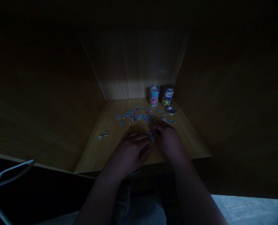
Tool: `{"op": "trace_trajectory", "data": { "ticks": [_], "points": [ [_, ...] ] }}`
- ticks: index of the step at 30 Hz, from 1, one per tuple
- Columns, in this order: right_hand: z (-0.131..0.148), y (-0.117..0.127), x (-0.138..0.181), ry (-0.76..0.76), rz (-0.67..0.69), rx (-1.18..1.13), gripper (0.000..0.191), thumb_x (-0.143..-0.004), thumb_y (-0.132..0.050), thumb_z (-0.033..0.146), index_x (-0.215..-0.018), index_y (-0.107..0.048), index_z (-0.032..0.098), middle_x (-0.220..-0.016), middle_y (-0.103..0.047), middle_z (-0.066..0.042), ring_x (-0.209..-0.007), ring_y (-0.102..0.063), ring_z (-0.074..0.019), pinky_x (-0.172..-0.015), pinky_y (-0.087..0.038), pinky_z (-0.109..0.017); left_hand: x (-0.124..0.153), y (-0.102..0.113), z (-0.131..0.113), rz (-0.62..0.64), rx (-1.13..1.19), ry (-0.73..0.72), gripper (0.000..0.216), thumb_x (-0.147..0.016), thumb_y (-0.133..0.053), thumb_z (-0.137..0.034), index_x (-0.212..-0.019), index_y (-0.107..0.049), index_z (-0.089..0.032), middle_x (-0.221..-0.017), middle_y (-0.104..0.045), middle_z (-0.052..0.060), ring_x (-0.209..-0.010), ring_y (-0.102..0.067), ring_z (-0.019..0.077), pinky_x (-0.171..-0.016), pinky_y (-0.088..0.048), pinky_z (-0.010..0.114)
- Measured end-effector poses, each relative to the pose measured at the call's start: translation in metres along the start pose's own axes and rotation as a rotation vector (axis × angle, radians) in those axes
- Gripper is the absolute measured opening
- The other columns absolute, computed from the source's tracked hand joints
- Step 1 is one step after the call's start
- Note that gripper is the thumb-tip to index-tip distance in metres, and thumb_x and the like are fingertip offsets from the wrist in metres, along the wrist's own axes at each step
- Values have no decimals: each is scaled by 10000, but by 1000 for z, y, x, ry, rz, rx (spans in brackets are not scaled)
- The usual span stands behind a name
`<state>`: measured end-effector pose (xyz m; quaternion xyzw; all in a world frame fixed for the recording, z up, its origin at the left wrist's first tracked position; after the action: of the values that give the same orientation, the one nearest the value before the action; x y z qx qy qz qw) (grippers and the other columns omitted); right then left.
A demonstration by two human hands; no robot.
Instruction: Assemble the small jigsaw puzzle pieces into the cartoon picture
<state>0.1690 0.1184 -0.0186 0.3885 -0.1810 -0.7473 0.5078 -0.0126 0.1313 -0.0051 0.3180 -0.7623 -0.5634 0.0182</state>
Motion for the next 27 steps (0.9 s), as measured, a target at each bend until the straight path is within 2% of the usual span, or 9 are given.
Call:
{"op": "trace_trajectory", "data": {
  "ticks": [4, 10, 14, 17, 20, 23, 25, 27],
  "points": [
    [-7, 10, 3, -112, -135, -63, 197, -1057, -639, 199, -1067, -831, 242, -1096, -841, -74, -966, -789, -237, -880, -573, -341, 2, -1, 0, -11, -8, -18, 218, -1090, -695, -281, -1301, -751, -276, -1362, -796, 27, -1267, -720, 278, -1140, -539, 525],
    [-17, 14, 6, -208, -193, -98, 224, -1046, -621, 251, -1129, -828, 226, -1152, -847, -92, -1025, -802, -262, -918, -579, -373, 4, 4, 2, -106, 18, -20, 328, -1057, -751, -261, -1380, -703, -288, -1414, -764, 48, -1297, -695, 287, -1112, -547, 522],
    [-30, 24, 8, -246, -213, -105, 237, -1040, -636, 292, -1169, -821, 220, -1180, -847, -96, -1031, -801, -261, -903, -584, -368, 7, 18, 8, -263, 79, 15, 195, -1056, -684, -157, -1224, -724, -250, -1215, -783, 51, -1128, -708, 252, -1007, -569, 459],
    [-39, 36, 8, -200, -197, 21, 243, -1015, -644, 259, -1169, -826, 213, -1184, -830, -109, -1004, -778, -267, -904, -573, -381, 9, 25, 14, -339, 86, 70, 267, -1009, -578, -49, -1135, -726, -232, -1066, -765, 45, -1025, -698, 245, -938, -574, 437],
    [-40, 43, 8, -134, -203, 199, 260, -1000, -635, 213, -1166, -834, 201, -1208, -802, -144, -1060, -734, -307, -942, -555, -417, 9, 27, 16, -368, 98, 97, 335, -962, -518, -3, -1079, -735, -231, -1006, -759, 38, -993, -698, 240, -914, -583, 430],
    [-35, 39, 8, -90, -199, 314, 251, -1030, -628, 232, -1166, -834, 184, -1176, -787, -173, -1068, -694, -335, -984, -536, -456, 8, 31, 4, -403, 232, 118, 285, -1006, -542, -51, -1044, -753, -238, -994, -767, 33, -978, -716, 222, -888, -608, 406],
    [-31, 33, 8, -57, -177, 341, 255, -1049, -613, 240, -1169, -830, 180, -1146, -782, -174, -1045, -682, -333, -993, -531, -467, 10, 38, -13, -416, 415, 124, 200, -1085, -580, -168, -1046, -760, -246, -1016, -782, 42, -982, -737, 215, -865, -635, 394],
    [-29, 28, 8, -38, -164, 352, 258, -1062, -601, 251, -1159, -829, 179, -1131, -777, -173, -1036, -675, -331, -988, -534, -472, 17, 47, -37, -411, 605, 89, 203, -1142, -549, -271, -1148, -752, -266, -1115, -791, 62, -1061, -755, 229, -928, -662, 434]
  ]
}}
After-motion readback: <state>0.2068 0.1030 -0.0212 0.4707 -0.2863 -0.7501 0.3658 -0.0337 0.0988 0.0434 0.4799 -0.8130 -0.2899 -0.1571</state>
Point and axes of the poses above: each hand's wrist, its own x-axis away from the middle knuckle, its own y-axis out of the back of the hand, z = x × y, the point moved 4 cm from there along -x, towards the middle knuckle
